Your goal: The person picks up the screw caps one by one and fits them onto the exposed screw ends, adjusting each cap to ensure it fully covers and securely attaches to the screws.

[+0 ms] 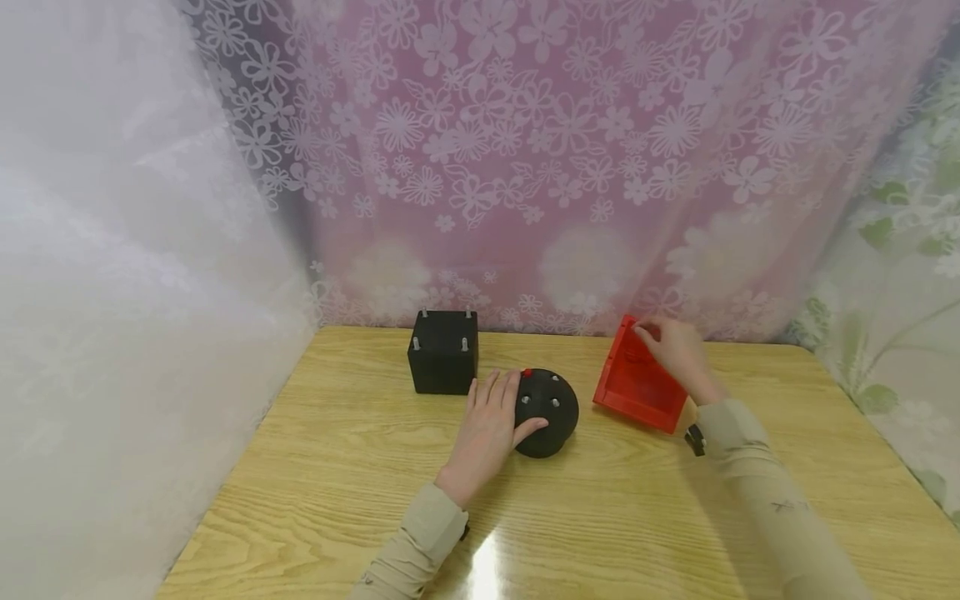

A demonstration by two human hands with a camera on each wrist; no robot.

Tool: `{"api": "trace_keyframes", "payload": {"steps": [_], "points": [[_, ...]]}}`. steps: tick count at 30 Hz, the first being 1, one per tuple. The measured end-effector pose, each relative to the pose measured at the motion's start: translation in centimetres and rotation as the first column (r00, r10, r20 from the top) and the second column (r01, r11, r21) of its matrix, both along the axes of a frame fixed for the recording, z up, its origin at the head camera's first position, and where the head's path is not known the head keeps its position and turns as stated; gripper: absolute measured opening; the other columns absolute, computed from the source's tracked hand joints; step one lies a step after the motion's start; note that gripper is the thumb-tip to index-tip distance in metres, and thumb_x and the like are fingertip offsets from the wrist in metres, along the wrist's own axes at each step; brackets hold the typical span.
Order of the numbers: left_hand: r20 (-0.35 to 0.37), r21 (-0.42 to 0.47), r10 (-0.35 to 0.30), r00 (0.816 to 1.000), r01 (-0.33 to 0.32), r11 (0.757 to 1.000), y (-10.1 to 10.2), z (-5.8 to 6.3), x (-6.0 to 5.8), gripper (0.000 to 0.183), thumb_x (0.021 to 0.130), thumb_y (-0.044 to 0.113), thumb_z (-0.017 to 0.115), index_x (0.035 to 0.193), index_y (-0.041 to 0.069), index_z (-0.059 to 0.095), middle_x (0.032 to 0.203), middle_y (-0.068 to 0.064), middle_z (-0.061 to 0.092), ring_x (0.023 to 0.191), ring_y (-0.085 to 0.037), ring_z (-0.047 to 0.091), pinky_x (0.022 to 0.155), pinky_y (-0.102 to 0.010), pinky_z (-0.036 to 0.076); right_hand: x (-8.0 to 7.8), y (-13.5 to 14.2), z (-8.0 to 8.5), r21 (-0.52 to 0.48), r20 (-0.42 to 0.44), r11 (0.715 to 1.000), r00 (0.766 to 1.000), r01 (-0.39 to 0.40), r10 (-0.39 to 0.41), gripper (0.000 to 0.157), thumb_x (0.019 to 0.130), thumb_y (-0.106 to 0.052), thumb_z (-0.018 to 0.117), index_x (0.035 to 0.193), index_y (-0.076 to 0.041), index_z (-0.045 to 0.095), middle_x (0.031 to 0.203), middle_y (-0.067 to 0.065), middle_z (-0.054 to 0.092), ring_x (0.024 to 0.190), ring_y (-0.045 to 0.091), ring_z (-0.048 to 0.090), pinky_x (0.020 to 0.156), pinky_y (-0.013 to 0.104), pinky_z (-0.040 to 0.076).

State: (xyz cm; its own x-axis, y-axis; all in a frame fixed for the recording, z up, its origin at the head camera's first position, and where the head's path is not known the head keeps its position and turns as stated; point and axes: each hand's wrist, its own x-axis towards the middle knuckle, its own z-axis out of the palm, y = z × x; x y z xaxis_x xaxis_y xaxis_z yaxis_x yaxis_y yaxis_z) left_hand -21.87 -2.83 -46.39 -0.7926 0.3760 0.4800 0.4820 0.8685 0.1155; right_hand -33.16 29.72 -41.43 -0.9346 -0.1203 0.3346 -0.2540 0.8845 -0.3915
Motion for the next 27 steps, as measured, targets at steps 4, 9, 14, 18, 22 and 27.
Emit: {"api": "trace_keyframes", "payload": {"steps": [4,9,14,18,22,27], "points": [[0.002,0.002,-0.003,1.0,0.003,1.0,0.0,0.0,0.0,0.083,0.096,0.062,0.054,0.152,0.003,0.042,0.147,-0.014,0.053,0.142,-0.032,0.045,0.116,-0.056,0.035,-1.0,0.4,-0.9,0.045,0.087,0.998,0.996,-0.032,0.028,0.027,0.102,-0.016,0.062,0.117,0.006,0.071,0.068,0.012,0.065,0.047,0.017,0.042,0.047,0.03,0.034],[-0.008,0.009,-0.007,1.0,0.007,1.0,0.0,0.1,0.0,0.082,0.095,0.062,0.055,0.151,0.002,0.044,0.145,-0.015,0.054,0.141,-0.033,0.046,0.116,-0.056,0.036,-1.7,0.6,-1.9,0.102,0.154,0.993,0.987,-0.065,0.048,0.027,0.1,-0.01,0.062,0.118,0.009,0.069,0.102,0.025,0.072,0.069,0.028,0.064,0.064,0.044,0.055],[-0.038,0.008,-0.01,0.999,0.01,1.0,0.0,0.1,0.1,0.082,0.095,0.061,0.058,0.149,0.001,0.046,0.143,-0.016,0.056,0.139,-0.033,0.048,0.114,-0.056,0.038,-2.1,0.8,-2.9,0.143,0.189,0.986,0.98,-0.082,0.054,0.024,0.1,-0.004,0.061,0.118,0.01,0.068,0.112,0.029,0.069,0.096,0.041,0.068,0.085,0.058,0.055],[-0.037,0.01,-0.01,0.999,0.011,1.0,0.0,0.1,0.1,0.082,0.095,0.061,0.057,0.149,0.002,0.046,0.143,-0.015,0.056,0.139,-0.033,0.048,0.114,-0.056,0.038,-2.4,0.9,-3.4,0.171,0.2,0.981,0.978,-0.094,0.058,0.023,0.099,0.001,0.056,0.117,0.01,0.069,0.109,0.028,0.07,0.091,0.039,0.068,0.084,0.058,0.056],[-0.019,0.007,-0.004,1.0,0.004,1.0,0.0,0.1,0.0,0.082,0.095,0.062,0.056,0.151,0.003,0.044,0.145,-0.014,0.055,0.14,-0.032,0.046,0.115,-0.055,0.037,-2.6,0.9,-3.6,0.203,0.218,0.975,0.975,-0.094,0.049,0.027,0.093,0.006,0.053,0.115,0.009,0.069,0.107,0.027,0.07,0.088,0.039,0.067,0.082,0.059,0.056],[-0.014,0.001,0.001,1.0,-0.001,1.0,0.0,0.0,0.0,0.082,0.095,0.062,0.055,0.151,0.003,0.044,0.145,-0.014,0.055,0.14,-0.031,0.046,0.116,-0.055,0.036,-2.8,0.9,-3.7,0.22,0.228,0.971,0.972,-0.1,0.048,0.031,0.088,0.01,0.054,0.116,0.009,0.069,0.107,0.028,0.07,0.09,0.041,0.067,0.079,0.059,0.056]]}}
